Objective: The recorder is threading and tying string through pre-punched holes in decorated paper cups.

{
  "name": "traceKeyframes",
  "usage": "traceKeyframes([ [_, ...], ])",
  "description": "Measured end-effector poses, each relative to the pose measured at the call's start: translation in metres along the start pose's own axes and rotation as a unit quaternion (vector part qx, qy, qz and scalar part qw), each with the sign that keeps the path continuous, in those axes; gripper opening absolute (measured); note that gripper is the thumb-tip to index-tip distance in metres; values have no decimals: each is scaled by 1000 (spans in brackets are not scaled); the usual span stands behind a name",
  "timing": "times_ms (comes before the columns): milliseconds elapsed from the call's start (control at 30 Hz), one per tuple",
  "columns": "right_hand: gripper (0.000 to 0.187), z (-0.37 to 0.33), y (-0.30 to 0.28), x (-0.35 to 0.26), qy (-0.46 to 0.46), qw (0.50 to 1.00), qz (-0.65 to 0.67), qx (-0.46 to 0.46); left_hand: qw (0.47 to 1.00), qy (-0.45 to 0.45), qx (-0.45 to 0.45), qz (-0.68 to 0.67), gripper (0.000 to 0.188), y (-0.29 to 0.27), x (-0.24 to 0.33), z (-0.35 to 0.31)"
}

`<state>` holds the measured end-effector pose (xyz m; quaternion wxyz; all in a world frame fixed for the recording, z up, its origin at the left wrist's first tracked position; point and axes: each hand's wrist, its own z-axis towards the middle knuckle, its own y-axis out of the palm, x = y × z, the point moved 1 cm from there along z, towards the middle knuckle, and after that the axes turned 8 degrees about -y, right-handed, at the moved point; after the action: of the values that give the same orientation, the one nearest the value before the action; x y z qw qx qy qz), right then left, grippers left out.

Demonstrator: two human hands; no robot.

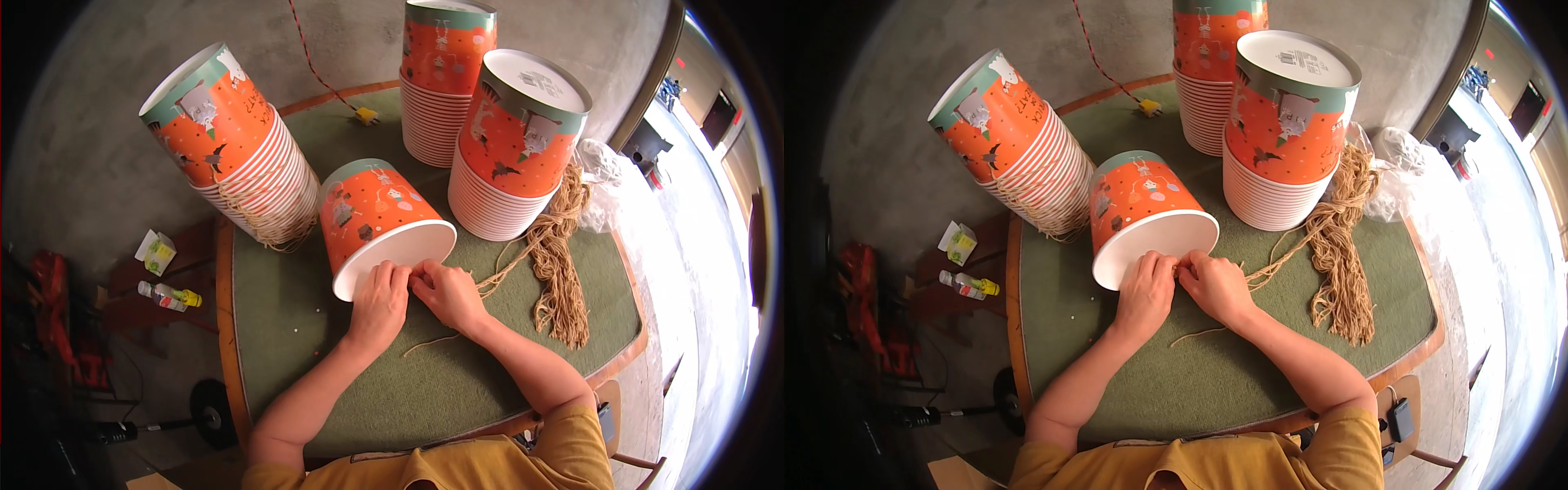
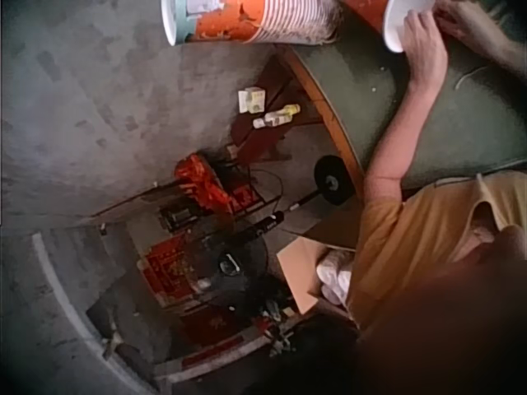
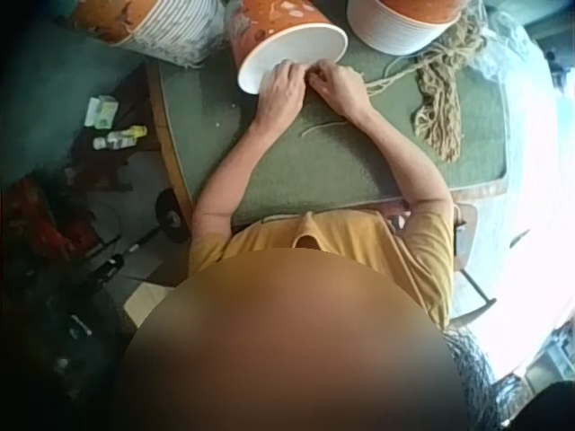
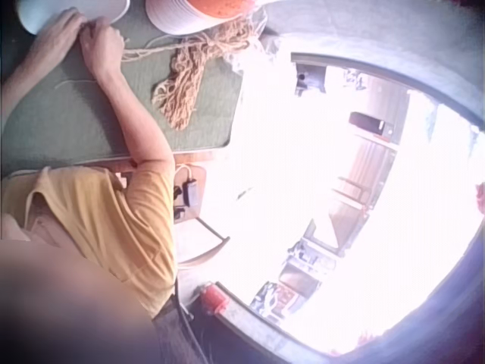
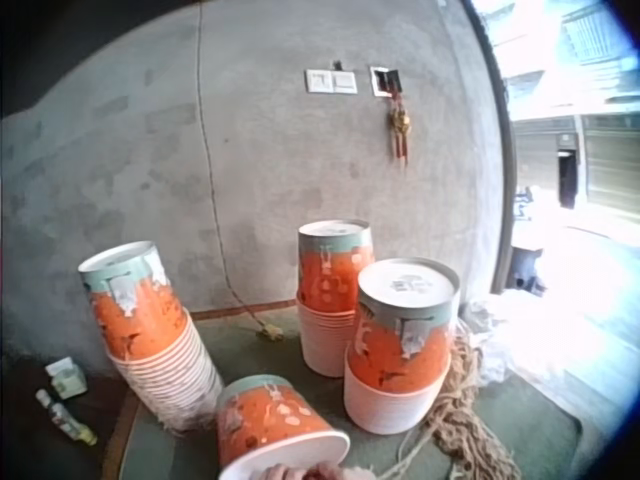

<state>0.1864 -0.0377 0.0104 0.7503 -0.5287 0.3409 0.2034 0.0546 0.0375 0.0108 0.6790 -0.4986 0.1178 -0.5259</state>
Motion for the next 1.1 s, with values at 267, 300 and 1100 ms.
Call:
traceKeyframes([
  [267,16,-4,6,2,-29,999,-32,28,999,-32,-9,18,12,1,-3,-1],
  [300,15,-5,7,3,-43,997,-48,32,999,-40,-14,14,11,1,-4,-1],
  [1100,16,2,6,3,5,999,34,-20,997,-48,-18,-61,13,-4,-19,4],
])
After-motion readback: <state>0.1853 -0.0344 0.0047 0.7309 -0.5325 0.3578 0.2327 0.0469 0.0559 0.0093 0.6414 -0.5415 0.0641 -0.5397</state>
